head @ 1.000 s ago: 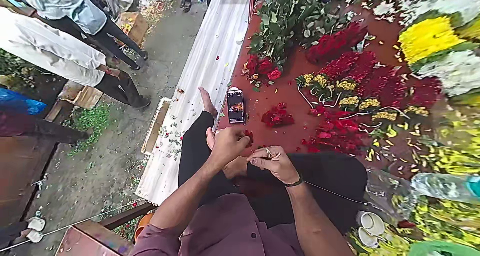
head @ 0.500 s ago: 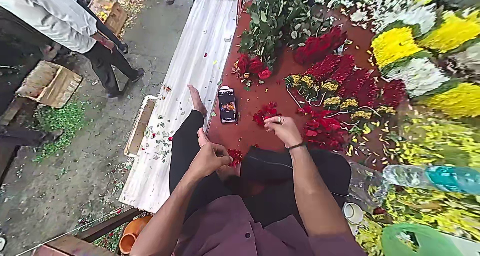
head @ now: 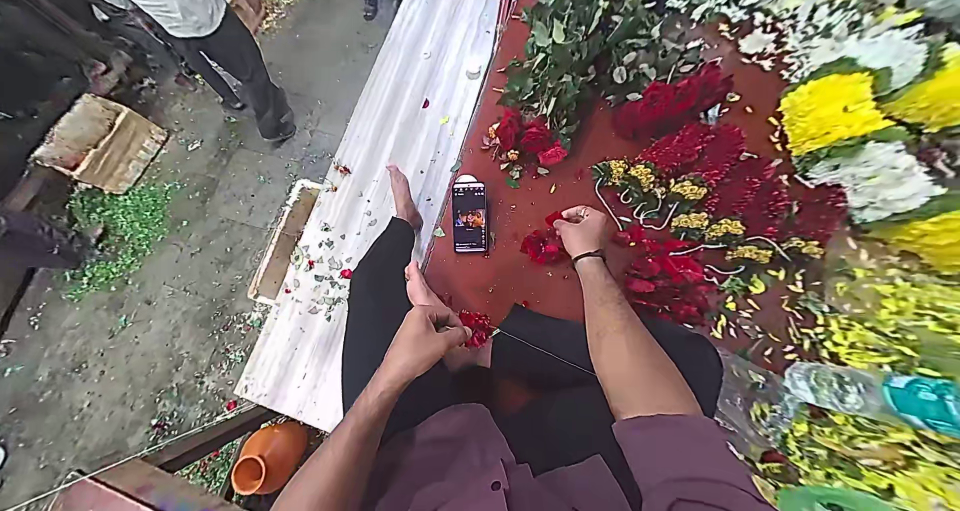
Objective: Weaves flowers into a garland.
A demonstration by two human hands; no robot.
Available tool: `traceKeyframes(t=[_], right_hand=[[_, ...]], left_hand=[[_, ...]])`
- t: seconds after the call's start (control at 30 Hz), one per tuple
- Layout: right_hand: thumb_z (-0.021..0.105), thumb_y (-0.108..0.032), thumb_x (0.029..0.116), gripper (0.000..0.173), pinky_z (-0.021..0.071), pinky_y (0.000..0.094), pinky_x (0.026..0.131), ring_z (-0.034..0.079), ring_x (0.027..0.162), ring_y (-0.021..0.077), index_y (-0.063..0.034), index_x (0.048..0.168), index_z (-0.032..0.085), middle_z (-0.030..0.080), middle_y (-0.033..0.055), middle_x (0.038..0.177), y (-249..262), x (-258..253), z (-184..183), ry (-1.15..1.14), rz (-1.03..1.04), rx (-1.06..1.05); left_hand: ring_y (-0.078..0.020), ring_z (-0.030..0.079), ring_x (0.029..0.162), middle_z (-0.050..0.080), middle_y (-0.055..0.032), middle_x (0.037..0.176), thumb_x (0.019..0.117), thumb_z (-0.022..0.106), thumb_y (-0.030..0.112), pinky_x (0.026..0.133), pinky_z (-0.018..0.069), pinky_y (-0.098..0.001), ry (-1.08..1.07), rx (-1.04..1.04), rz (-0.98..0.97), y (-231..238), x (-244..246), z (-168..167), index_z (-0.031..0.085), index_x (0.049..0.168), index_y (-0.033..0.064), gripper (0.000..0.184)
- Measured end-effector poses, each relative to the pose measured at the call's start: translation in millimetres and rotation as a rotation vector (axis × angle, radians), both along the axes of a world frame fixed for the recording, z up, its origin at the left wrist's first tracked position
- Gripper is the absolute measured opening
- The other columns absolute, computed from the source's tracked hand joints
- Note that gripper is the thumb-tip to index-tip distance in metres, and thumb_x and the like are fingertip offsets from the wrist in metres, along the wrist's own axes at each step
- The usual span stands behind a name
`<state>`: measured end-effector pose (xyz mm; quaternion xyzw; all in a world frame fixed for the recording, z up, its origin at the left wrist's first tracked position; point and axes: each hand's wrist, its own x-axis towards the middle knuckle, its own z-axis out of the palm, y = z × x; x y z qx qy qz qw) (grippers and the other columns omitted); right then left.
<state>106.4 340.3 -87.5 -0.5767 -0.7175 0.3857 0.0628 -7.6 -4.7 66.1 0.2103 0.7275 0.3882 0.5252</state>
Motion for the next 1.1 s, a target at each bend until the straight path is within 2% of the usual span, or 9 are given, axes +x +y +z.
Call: traceKeyframes(t=[0.03, 0.1, 0.27, 0.5, 0.6, 0.77, 0.87, 1.0, 1.1], right_hand=[[0.078, -0.01, 0.0827, 0.023, 0.0604, 0.0522, 0.077, 0.072, 0.082, 0.0278, -0.0048, 0.104, 0.075, 0.075, 0.0136, 0.098, -0.9, 4.1, 8.0, 0.093, -0.008, -0.027], [0.075, -0.004, 0.0852, 0.018, 0.0574, 0.0397, 0.066, 0.068, 0.072, 0.0185, -0.005, 0.103, 0.077, 0.075, 0.0102, 0.096, -9.3, 12.2, 28.9, 0.253, -0.023, -0.093], [0.068, -0.008, 0.0964, 0.016, 0.0478, 0.0247, 0.05, 0.061, 0.061, 0.0099, -0.0062, 0.112, 0.071, 0.072, 0.0051, 0.087, -49.5, 40.8, 88.5, 0.45, 0.006, -0.271], [0.061, 0.001, 0.096, 0.018, 0.0514, 0.0264, 0.055, 0.059, 0.061, 0.0118, -0.0051, 0.105, 0.075, 0.072, 0.0065, 0.09, -84.7, 62.0, 103.2, 0.661, 0.06, -0.315], [0.06, 0.0, 0.0951, 0.023, 0.0515, 0.0283, 0.058, 0.059, 0.063, 0.0123, -0.0064, 0.11, 0.076, 0.074, 0.0064, 0.099, -86.5, 60.3, 103.2, 0.667, 0.123, -0.301], [0.073, 0.007, 0.0799, 0.035, 0.0617, 0.0364, 0.078, 0.07, 0.09, 0.0178, -0.007, 0.112, 0.077, 0.073, 0.0053, 0.116, -89.6, 58.6, 97.1, 0.658, 0.252, -0.189], [0.078, 0.0, 0.0831, 0.023, 0.0627, 0.0361, 0.084, 0.071, 0.098, 0.0166, -0.0076, 0.105, 0.078, 0.074, 0.0044, 0.112, -94.1, 57.7, 100.4, 0.652, 0.229, -0.118], [0.078, -0.01, 0.0892, 0.012, 0.062, 0.033, 0.077, 0.071, 0.089, 0.014, -0.008, 0.101, 0.078, 0.075, 0.0032, 0.104, -100.9, 54.9, 111.5, 0.7, 0.206, -0.07], [0.076, -0.007, 0.0876, 0.011, 0.0588, 0.0308, 0.068, 0.067, 0.077, 0.0145, -0.0072, 0.098, 0.076, 0.074, 0.004, 0.097, -114.9, 53.5, 126.4, 0.768, 0.135, -0.109]], left_hand=[[-0.0077, 0.065, 0.068, 0.071, 0.0021, 0.076, 0.0912, 0.073, 0.023, 0.065, 0.0545, -0.0298, 0.0, 0.007, 0.006, 1.1, 0.0, -1.3, 0.076, 0.084, 0.0106, 0.015], [-0.0076, 0.064, 0.069, 0.071, 0.002, 0.077, 0.0917, 0.073, 0.023, 0.066, 0.0541, -0.0296, 0.004, 0.021, 0.013, 3.5, 1.0, -3.4, 0.076, 0.084, 0.0106, 0.015], [-0.0077, 0.064, 0.068, 0.07, 0.0019, 0.075, 0.0919, 0.073, 0.021, 0.066, 0.0535, -0.0287, -0.02, 0.049, 0.012, 7.6, 11.6, -6.3, 0.075, 0.084, 0.0097, 0.014], [-0.0079, 0.063, 0.066, 0.069, 0.0014, 0.073, 0.0921, 0.073, 0.02, 0.065, 0.053, -0.0288, -0.031, 0.055, -0.016, 7.6, 16.6, -5.5, 0.074, 0.082, 0.0085, 0.015], [-0.0081, 0.063, 0.068, 0.069, 0.0016, 0.074, 0.0919, 0.073, 0.021, 0.066, 0.0531, -0.0297, -0.016, 0.035, -0.001, 7.7, 15.4, -1.3, 0.075, 0.083, 0.0092, 0.015], [-0.0084, 0.064, 0.07, 0.07, 0.0009, 0.076, 0.0921, 0.073, 0.02, 0.068, 0.0542, -0.03, -0.016, 0.024, 0.025, 9.0, 17.6, 1.8, 0.075, 0.085, 0.008, 0.014], [-0.0089, 0.065, 0.07, 0.071, 0.0001, 0.076, 0.0921, 0.073, 0.019, 0.068, 0.0548, -0.0301, -0.022, 0.033, 0.021, 10.8, 20.5, 0.9, 0.076, 0.085, 0.0077, 0.013], [-0.0092, 0.065, 0.07, 0.07, 0.0002, 0.076, 0.0916, 0.074, 0.019, 0.068, 0.0544, -0.0304, 0.009, 0.039, -0.001, 16.4, 20.4, 0.8, 0.075, 0.084, 0.0082, 0.014], [-0.0088, 0.064, 0.07, 0.07, 0.0008, 0.075, 0.0915, 0.073, 0.021, 0.068, 0.0539, -0.0307, 0.046, 0.048, -0.012, 20.2, 18.8, 0.4, 0.075, 0.082, 0.0085, 0.015]])
